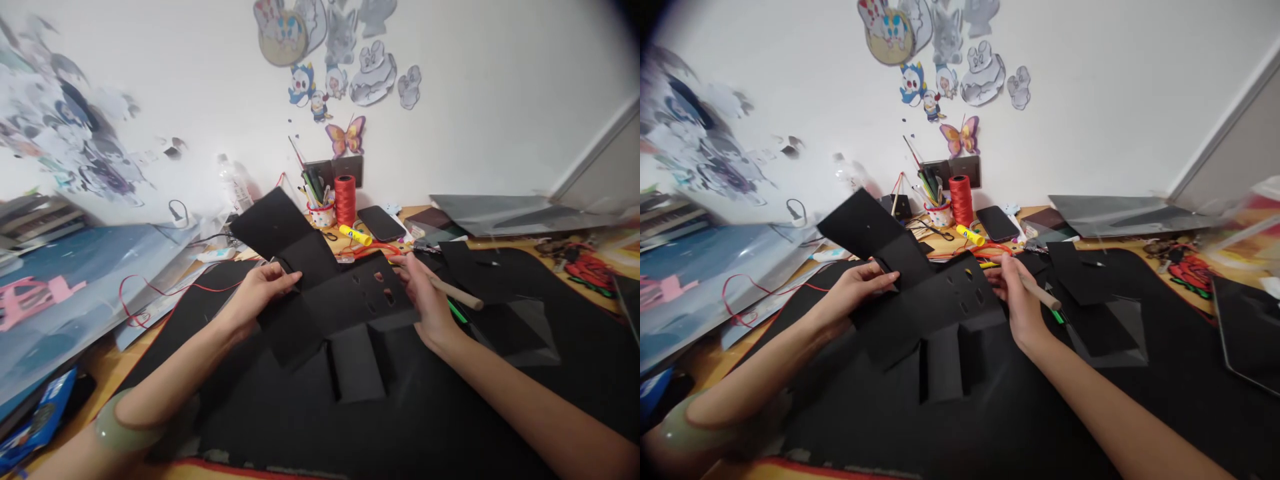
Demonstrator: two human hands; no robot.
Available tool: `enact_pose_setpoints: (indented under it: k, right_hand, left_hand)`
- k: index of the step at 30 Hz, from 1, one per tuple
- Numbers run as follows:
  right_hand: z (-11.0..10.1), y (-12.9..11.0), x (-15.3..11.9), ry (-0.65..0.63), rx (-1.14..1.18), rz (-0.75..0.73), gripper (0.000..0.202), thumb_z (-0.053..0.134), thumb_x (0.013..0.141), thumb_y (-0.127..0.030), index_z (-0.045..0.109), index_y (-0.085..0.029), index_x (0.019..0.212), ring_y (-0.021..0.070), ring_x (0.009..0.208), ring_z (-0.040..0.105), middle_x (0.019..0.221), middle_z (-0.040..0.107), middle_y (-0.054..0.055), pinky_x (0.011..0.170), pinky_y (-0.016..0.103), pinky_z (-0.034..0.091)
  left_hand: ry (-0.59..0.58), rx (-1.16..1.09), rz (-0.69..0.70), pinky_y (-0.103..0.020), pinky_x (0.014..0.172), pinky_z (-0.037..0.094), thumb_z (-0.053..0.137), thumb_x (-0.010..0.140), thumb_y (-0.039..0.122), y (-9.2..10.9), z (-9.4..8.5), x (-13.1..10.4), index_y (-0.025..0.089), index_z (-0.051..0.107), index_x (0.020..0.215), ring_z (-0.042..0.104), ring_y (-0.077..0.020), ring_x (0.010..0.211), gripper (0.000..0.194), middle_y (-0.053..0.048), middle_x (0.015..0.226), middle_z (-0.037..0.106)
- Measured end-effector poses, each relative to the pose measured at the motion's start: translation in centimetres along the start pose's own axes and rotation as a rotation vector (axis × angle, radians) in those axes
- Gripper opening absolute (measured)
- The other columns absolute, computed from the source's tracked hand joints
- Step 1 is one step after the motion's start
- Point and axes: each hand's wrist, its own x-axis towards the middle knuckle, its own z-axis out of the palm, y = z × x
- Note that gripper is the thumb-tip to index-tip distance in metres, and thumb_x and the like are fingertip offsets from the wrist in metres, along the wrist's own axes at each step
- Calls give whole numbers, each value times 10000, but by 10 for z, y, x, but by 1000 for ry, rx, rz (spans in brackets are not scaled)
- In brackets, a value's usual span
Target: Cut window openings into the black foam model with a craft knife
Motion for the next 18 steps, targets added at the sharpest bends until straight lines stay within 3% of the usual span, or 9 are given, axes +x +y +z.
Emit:
enact_pose_setpoints:
  k: [4,8,12,15,18]
  right_hand:
    - [-2,-1,3,-11,108,35,397,341,807,-559,501,-214,920,197,774,633,831,652,57,595,290,487]
    - [-2,-6,0,-108,208,102,382,347,803,-567,470,-214,885,197,755,643,767,668,53,602,285,481]
    - [-1,-10,-3,-175,246,158,401,360,801,-567,502,-212,923,205,839,638,861,685,65,675,303,480]
    - [-2,-9,-3,-211,247,190,397,371,799,-564,511,-212,920,198,839,638,875,687,66,689,305,476]
    - [-3,-9,-3,-274,213,159,407,358,808,-558,520,-198,906,190,825,640,862,689,80,690,298,470]
  left_hand:
    - [85,-145,49,-179,442,351,685,655,394,2,-2,1,161,493,649,484,-74,447,303,42,553,534]
    - [98,-289,112,-175,494,407,687,657,360,-1,4,3,161,495,689,519,-72,502,279,39,593,540]
    - [94,-372,159,-171,563,440,671,685,306,-8,9,10,150,520,718,542,-72,590,220,33,651,544]
    - [106,-374,171,-234,659,478,604,770,279,-10,9,13,136,553,850,567,-110,724,172,-3,814,574]
    - [106,-315,119,-354,758,484,497,861,301,-5,11,13,134,513,1063,553,-172,890,263,-70,1051,538]
